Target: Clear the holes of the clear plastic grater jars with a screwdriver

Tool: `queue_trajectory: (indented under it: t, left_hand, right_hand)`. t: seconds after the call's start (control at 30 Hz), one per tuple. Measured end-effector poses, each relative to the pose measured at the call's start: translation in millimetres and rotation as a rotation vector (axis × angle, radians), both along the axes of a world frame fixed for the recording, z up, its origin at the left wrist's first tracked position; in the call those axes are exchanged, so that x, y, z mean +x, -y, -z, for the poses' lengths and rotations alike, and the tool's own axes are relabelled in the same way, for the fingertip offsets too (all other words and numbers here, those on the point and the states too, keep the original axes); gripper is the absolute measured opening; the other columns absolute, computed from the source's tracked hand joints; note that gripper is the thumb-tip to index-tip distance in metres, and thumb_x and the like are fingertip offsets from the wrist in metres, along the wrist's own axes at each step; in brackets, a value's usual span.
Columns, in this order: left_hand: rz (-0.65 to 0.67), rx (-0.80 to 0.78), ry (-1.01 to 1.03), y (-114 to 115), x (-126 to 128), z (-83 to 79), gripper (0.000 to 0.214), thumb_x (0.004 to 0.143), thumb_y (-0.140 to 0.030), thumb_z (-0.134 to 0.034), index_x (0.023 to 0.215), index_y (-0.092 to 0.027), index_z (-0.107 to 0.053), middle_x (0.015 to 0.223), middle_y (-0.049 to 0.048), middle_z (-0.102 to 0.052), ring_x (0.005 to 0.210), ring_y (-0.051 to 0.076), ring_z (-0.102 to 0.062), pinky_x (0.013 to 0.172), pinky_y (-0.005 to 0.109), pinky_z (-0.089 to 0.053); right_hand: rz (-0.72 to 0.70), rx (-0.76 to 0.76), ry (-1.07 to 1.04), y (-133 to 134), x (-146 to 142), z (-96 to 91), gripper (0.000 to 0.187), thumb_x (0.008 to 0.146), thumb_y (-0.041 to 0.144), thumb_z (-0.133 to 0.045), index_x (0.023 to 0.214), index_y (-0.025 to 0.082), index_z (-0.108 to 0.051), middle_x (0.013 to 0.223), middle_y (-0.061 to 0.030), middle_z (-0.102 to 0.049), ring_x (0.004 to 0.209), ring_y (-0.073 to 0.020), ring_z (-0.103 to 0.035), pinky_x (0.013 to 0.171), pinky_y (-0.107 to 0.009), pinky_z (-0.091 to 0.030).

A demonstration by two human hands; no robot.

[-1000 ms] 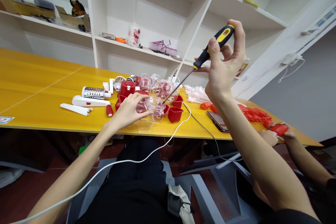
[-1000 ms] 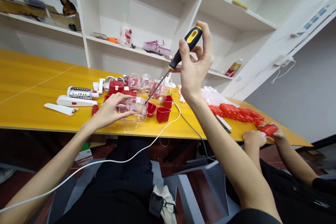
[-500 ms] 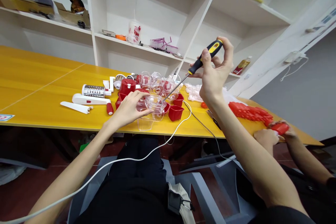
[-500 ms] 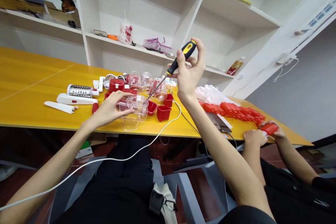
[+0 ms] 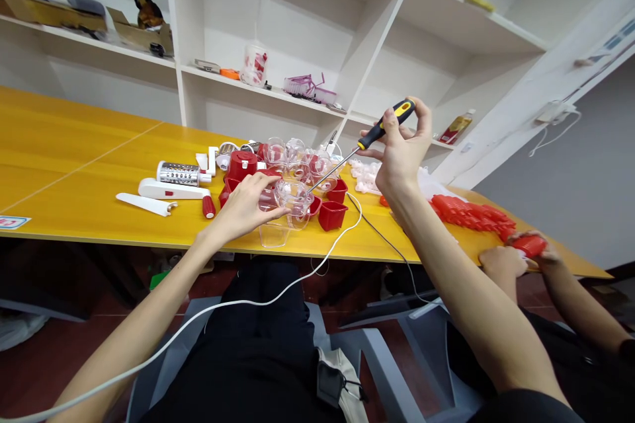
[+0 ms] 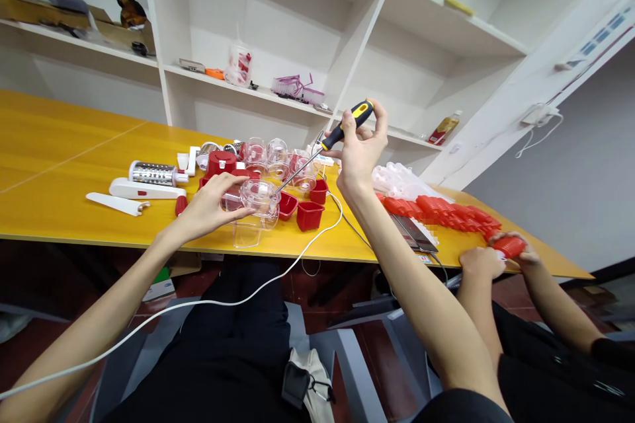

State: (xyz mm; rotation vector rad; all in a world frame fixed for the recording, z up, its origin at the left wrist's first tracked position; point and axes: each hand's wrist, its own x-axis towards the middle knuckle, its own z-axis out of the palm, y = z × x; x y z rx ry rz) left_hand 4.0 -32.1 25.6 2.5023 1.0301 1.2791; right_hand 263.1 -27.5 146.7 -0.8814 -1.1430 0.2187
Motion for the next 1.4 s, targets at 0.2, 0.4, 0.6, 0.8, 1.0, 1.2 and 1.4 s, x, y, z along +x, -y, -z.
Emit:
queue_trajectory:
  t: [0.2, 0.4, 0.6, 0.8, 1.0, 1.2, 1.4]
  left_hand:
    - [0.019, -0.020, 0.009, 0, 0, 0.6, 0.058, 0.085, -0.051, -0.072, 0.132, -0.021, -0.056, 0.121, 0.0094, -0.061, 0.114, 0.028, -0.057, 0.103, 0.047, -0.047]
    - [0.040, -0.041, 0.044, -1, -1, 1.3, 0.061, 0.084, -0.052, -0.072, 0.134, -0.022, -0.056, 0.119, 0.0088, -0.061, 0.113, 0.027, -0.056, 0.102, 0.047, -0.046]
    - [0.067, -0.041, 0.062, -3, -2, 2.6, 0.061, 0.085, -0.056, -0.071, 0.136, -0.026, -0.056, 0.115, 0.0072, -0.060, 0.110, 0.027, -0.056, 0.100, 0.047, -0.047]
    - [0.080, -0.042, 0.087, -5, -1, 4.9, 0.063, 0.084, -0.055, -0.071, 0.138, -0.024, -0.056, 0.116, 0.0076, -0.059, 0.110, 0.026, -0.055, 0.102, 0.047, -0.045]
    - [0.081, -0.026, 0.091, -5, -1, 6.9, 0.065, 0.086, -0.054, -0.070, 0.143, -0.029, -0.053, 0.112, 0.0060, -0.057, 0.107, 0.025, -0.055, 0.099, 0.046, -0.046]
    - [0.070, -0.030, 0.085, -4, 0, 5.3, 0.065, 0.086, -0.053, -0.071, 0.143, -0.029, -0.052, 0.112, 0.0060, -0.057, 0.106, 0.025, -0.055, 0.099, 0.046, -0.047]
    - [0.045, -0.028, 0.060, -2, 1, 3.4, 0.065, 0.087, -0.053, -0.069, 0.144, -0.028, -0.049, 0.118, 0.0075, -0.060, 0.109, 0.026, -0.055, 0.101, 0.049, -0.046]
  right_hand:
    - [-0.013, 0.036, 0.008, 3, 0, 4.5, 0.066, 0.073, 0.057, -0.066, 0.126, 0.033, -0.036, 0.092, -0.0024, -0.061, 0.088, -0.0264, -0.072, 0.059, -0.038, -0.060]
    - [-0.038, 0.070, 0.042, 8, -1, 2.7, 0.065, 0.074, 0.058, -0.065, 0.124, 0.029, -0.036, 0.091, -0.0022, -0.061, 0.099, -0.0286, -0.072, 0.065, -0.040, -0.064]
    - [-0.025, 0.085, 0.056, 11, 0, 2.7, 0.060, 0.078, 0.056, -0.065, 0.124, 0.031, -0.035, 0.092, -0.0015, -0.060, 0.093, -0.0251, -0.073, 0.063, -0.036, -0.062]
    - [-0.055, 0.059, 0.030, 11, 1, 3.7, 0.059, 0.076, 0.052, -0.066, 0.122, 0.031, -0.036, 0.088, 0.0000, -0.060, 0.085, -0.0226, -0.073, 0.063, -0.035, -0.062]
    - [-0.022, 0.171, 0.068, 27, -3, -13.9, 0.049, 0.083, 0.043, -0.065, 0.122, 0.029, -0.038, 0.085, 0.0019, -0.057, 0.074, -0.0161, -0.071, 0.062, -0.030, -0.061]
    - [-0.044, 0.200, 0.071, 33, -10, -16.9, 0.045, 0.085, 0.039, -0.066, 0.120, 0.027, -0.040, 0.082, 0.0047, -0.057, 0.060, -0.0107, -0.066, 0.058, -0.026, -0.062]
    - [-0.060, 0.114, 0.078, 21, -12, -4.4, 0.052, 0.082, 0.048, -0.064, 0.123, 0.030, -0.037, 0.087, 0.0022, -0.060, 0.078, -0.0172, -0.071, 0.067, -0.035, -0.063]
